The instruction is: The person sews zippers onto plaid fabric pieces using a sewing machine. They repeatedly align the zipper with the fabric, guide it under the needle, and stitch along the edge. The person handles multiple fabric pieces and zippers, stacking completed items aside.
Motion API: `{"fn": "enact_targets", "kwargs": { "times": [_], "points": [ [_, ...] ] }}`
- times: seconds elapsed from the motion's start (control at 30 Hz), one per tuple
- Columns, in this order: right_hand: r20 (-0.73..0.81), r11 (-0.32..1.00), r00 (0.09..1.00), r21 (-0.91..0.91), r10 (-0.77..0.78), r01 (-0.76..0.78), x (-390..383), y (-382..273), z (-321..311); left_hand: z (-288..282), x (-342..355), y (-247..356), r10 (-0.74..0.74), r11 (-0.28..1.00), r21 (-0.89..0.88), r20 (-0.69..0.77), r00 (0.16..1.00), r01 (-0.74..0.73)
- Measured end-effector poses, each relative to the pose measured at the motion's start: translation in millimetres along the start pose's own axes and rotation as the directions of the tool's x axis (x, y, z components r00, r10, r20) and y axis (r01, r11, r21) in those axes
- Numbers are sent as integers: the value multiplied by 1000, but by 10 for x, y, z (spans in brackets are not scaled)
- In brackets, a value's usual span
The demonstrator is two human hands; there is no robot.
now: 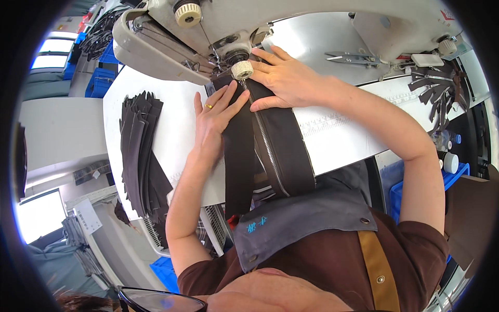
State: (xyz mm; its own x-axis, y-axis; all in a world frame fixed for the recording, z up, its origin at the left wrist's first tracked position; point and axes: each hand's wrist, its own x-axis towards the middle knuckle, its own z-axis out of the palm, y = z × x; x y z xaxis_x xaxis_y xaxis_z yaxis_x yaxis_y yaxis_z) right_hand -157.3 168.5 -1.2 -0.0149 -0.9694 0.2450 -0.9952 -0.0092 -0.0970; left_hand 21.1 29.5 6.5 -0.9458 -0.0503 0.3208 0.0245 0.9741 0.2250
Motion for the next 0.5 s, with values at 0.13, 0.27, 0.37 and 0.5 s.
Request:
{"fn": "enact_targets", "kwargs": {
  "times": [0.13,0.27,0.37,0.5],
  "points": [
    [73,999,997,-10,37,-36,8,-27,-32,-4,-10,16,0,1000,5,4,1000,0],
    [67,998,996,-33,55,-53,-5,-34,3,-6,-15,25,-1,1000,4,2,1000,1],
    [45,997,997,-39,64,-63,-10,-32,26,9,-23,8,4,1000,-3,-4,1000,-4],
    [-6,999,999,-9,32,-32,-20,-20,26,-48,-10,51,-95,995,-28,44,994,96]
  ]
}}
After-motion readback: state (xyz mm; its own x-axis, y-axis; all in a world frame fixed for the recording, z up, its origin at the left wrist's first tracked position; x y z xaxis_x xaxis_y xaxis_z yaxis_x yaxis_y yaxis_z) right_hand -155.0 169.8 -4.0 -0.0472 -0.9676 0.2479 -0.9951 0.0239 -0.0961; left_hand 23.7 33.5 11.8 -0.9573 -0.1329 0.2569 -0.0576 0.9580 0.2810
